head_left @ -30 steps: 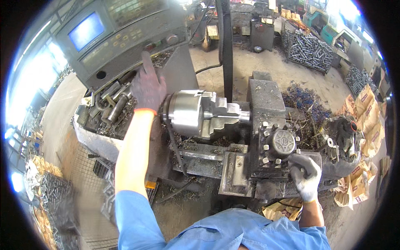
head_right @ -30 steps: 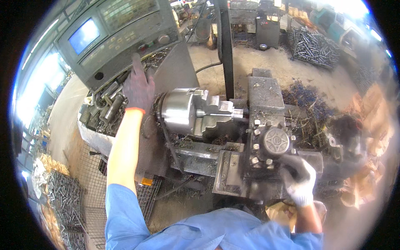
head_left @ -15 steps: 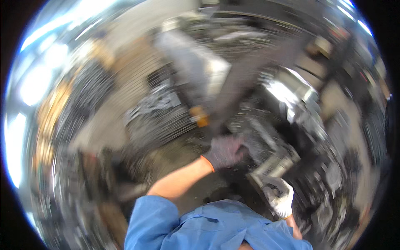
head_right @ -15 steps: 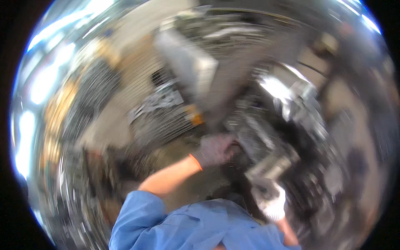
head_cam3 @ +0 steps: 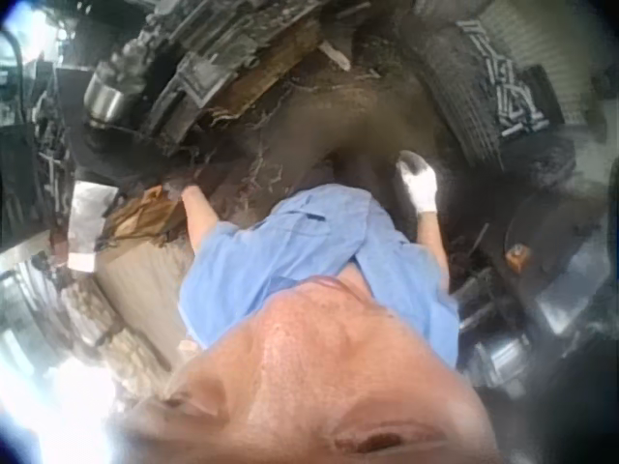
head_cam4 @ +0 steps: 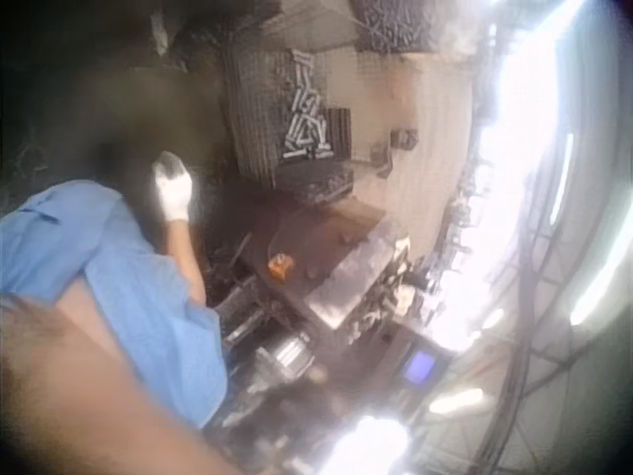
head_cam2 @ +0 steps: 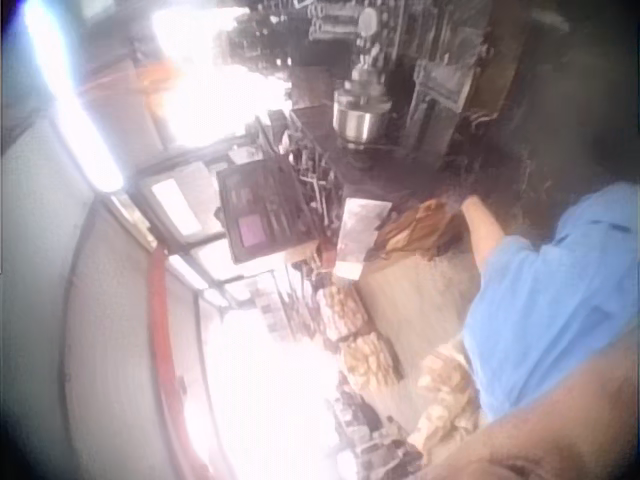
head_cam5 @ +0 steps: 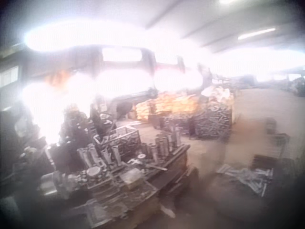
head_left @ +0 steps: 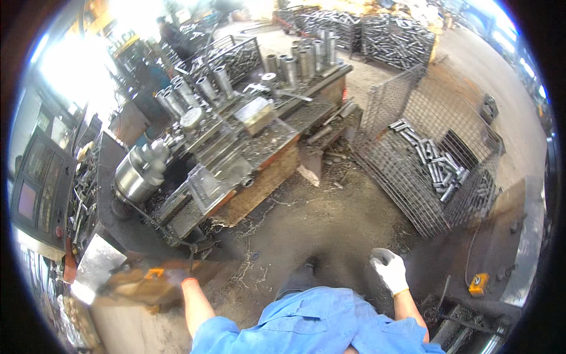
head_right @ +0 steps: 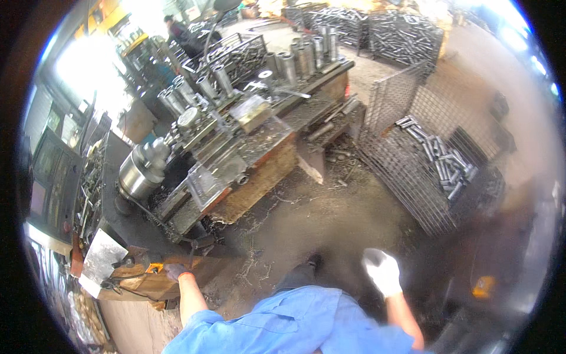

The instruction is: The person repeatedly loads hollow metal cylinders into a lathe chuck, secures them, and removes them after processing. They place the processed cylinders into a wire basket. The person also uses a long metal bar to adjust the chuck.

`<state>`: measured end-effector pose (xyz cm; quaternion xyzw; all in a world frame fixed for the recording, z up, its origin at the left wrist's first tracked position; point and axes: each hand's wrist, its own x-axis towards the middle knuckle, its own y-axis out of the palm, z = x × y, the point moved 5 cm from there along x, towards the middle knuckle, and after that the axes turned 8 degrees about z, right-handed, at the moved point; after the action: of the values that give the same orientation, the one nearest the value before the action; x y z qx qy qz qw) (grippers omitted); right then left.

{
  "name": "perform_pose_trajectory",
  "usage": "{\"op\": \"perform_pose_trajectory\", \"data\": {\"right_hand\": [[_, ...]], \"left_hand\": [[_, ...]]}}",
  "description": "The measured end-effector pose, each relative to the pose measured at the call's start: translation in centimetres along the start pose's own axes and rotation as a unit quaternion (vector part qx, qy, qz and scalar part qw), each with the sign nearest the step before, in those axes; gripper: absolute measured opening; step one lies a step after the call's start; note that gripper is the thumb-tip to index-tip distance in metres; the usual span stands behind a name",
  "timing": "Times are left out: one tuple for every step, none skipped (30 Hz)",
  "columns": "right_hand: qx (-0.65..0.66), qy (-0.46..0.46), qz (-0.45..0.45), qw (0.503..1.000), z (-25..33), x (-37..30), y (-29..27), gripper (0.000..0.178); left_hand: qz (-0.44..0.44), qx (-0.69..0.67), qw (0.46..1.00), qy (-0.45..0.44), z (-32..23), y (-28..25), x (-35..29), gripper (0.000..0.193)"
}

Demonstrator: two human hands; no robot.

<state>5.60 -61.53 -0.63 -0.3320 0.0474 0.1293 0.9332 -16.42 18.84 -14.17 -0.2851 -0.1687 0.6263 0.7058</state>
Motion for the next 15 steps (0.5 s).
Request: {"op": "perform_pose_trajectory", "data": {"right_hand": [[-0.040,-0.049,0.028,0.998,2.2,2.2,1.5,0.036],[-0.007,0.002,0.094,0.996,3.1,4.2,3.3,0.039],[-0.039,0.006,0.129,0.991,4.5,5.7,4.7,0.041],[-0.057,-0.013,0.166,0.984,5.8,7.0,6.0,0.043],[-0.074,-0.037,0.202,0.976,7.0,8.1,7.1,0.046],[-0.055,-0.057,0.228,0.970,7.9,9.0,8.0,0.048],[-0.089,-0.083,0.245,0.962,8.7,10.0,8.8,0.049],[-0.122,-0.095,0.254,0.955,9.1,11.0,9.3,0.049],[-0.136,-0.044,0.315,0.938,8.7,12.0,10.2,0.053],[-0.170,-0.037,0.362,0.916,8.5,12.9,10.8,0.054],[-0.186,-0.067,0.359,0.912,8.5,14.0,11.0,0.053],[-0.162,-0.034,0.356,0.920,8.0,15.1,10.9,0.051],[-0.138,-0.020,0.346,0.928,7.5,16.1,10.8,0.049],[-0.139,-0.028,0.342,0.929,7.1,16.9,10.7,0.046],[-0.147,-0.051,0.329,0.931,6.8,17.7,10.5,0.045]], "left_hand": [[0.029,0.031,0.999,-0.005,0.7,2.1,1.0,0.035],[0.059,0.062,0.996,-0.009,1.6,4.0,1.4,0.032],[0.058,0.110,0.992,-0.038,2.8,5.4,1.4,0.030],[0.038,0.097,0.995,-0.010,3.5,6.2,1.0,0.034],[-0.013,0.100,0.995,-0.009,4.3,6.2,0.6,0.038],[0.061,0.182,0.981,0.011,5.0,7.1,0.1,0.041],[0.134,0.263,0.955,0.040,5.6,7.4,-0.6,0.043],[0.131,0.140,0.981,-0.028,6.3,6.2,-1.2,0.045],[0.093,-0.042,0.992,-0.073,7.1,4.4,-2.3,0.047],[0.018,-0.229,0.972,-0.051,5.4,1.3,-3.0,0.047],[-0.046,-0.386,0.921,-0.026,3.5,-1.9,-4.5,0.046],[-0.086,-0.508,0.857,0.023,1.1,-5.4,-6.2,0.045],[-0.090,-0.596,0.794,0.077,-2.0,-8.7,-8.3,0.044],[-0.072,-0.666,0.732,0.125,-4.8,-11.9,-10.4,0.043],[-0.033,-0.721,0.673,0.164,-7.7,-14.8,-12.8,0.043]]}}
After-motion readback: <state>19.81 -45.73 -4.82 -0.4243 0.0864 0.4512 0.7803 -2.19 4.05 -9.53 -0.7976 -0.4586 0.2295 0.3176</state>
